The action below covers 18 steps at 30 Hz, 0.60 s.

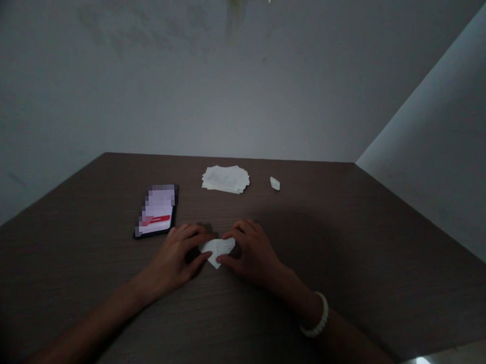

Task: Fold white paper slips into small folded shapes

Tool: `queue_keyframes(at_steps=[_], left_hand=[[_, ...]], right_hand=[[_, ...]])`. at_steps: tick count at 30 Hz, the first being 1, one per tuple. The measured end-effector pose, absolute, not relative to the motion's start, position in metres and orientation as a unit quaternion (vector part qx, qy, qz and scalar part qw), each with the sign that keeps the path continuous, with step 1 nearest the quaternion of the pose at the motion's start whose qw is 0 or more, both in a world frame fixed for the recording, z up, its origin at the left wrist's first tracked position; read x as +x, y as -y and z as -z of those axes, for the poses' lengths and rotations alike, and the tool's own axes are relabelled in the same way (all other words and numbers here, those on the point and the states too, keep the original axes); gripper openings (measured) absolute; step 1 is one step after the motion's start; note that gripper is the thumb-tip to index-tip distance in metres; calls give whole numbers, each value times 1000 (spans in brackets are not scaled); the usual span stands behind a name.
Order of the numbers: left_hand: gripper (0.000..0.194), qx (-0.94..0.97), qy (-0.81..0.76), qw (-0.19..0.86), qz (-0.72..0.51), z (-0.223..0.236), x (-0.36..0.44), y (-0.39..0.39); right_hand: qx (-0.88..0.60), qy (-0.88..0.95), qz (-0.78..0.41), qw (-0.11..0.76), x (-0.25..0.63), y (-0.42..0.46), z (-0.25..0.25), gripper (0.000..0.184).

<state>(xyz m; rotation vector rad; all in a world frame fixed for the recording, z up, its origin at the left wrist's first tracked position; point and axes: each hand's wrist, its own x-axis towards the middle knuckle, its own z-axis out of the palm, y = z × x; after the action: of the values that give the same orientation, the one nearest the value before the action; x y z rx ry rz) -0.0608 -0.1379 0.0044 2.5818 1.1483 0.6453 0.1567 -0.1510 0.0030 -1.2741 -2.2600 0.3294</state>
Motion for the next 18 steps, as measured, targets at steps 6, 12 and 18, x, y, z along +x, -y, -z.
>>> queue_keyframes(at_steps=[6,12,18], left_hand=[[16,876,-394,110,-254,-6,-60,138],[3,875,-379,125,-276,-7,-60,137],[17,886,-375,111,-250,-4,-60,138]], right_hand=[[-465,834,-113,275,157,151,-2,32],[-446,843,-118,277,157,150,0,27],[-452,846,-112,261,158,150,-2,34]])
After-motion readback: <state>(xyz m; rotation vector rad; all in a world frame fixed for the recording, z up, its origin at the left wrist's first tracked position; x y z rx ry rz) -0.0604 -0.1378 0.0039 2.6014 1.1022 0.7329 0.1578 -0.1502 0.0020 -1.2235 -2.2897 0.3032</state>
